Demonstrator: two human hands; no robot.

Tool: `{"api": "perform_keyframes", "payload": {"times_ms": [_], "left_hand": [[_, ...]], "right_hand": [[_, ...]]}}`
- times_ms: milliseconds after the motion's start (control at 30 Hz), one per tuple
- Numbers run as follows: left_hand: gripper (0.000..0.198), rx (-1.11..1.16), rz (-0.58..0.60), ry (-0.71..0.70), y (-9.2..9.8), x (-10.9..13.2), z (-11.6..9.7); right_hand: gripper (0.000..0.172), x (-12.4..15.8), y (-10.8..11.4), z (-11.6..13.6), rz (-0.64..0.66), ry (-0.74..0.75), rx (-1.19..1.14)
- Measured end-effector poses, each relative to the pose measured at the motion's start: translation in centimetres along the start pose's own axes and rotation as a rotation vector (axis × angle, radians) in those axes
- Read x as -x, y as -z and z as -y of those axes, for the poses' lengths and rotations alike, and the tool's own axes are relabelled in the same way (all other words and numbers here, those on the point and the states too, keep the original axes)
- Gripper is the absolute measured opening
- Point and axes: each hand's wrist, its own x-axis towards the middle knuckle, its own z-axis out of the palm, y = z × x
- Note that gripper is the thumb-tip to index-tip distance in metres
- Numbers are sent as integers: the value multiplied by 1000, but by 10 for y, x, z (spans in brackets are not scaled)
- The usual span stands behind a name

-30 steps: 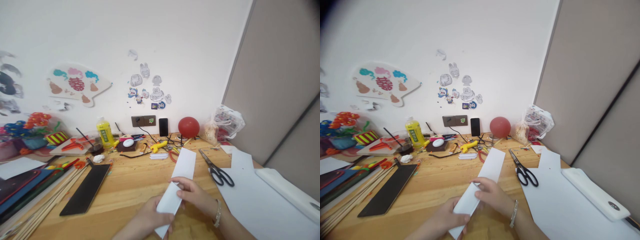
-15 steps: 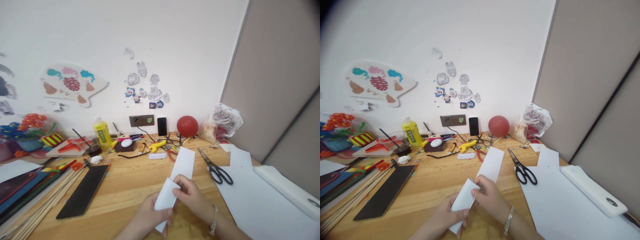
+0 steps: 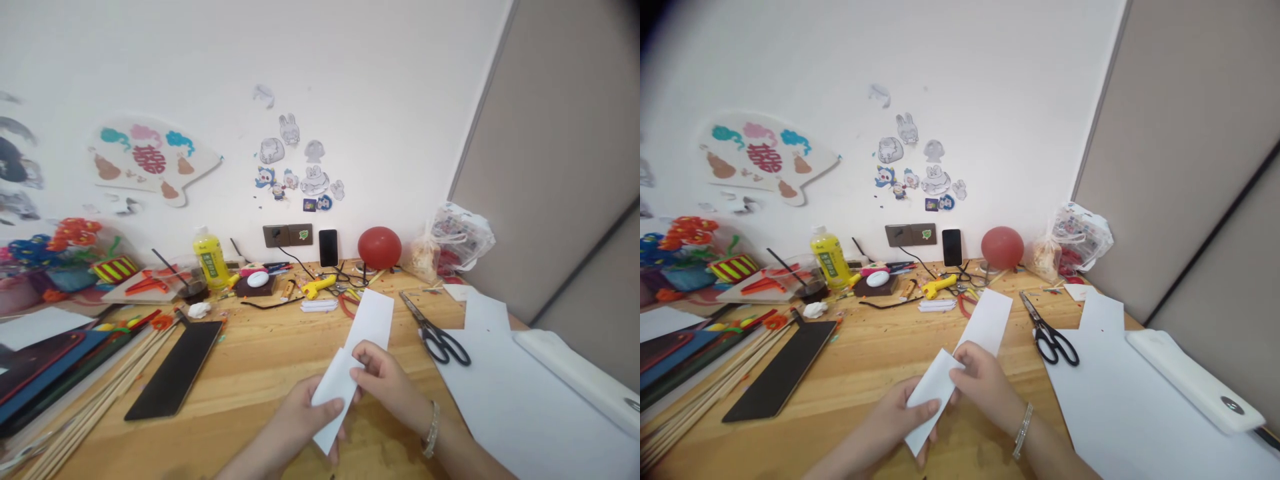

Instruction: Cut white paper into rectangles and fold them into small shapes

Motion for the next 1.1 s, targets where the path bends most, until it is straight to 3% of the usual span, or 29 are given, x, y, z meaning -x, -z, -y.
{"api": "perform_keyframes", "payload": {"times_ms": [167, 267, 500, 700, 967, 1100], "left_hand": [[47, 5, -18, -15, 0, 0, -1], [45, -2, -41, -33, -2, 0, -2], [41, -18, -61, -59, -3, -2, -3], [46, -23, 30, -5, -1, 1, -6], [47, -13, 194, 85, 14, 10, -3], [49, 23, 184, 107, 17, 10, 0]], "right_hand": [[24, -1, -2, -1, -28, 1, -13], [34, 0, -3, 0, -28, -16, -53], [39, 0, 0, -6, 62, -83, 81], [36, 2, -2, -3, -46, -58, 158], [32, 2, 4, 3, -69, -49, 197], [31, 2, 8, 3, -60, -50, 207]]}}
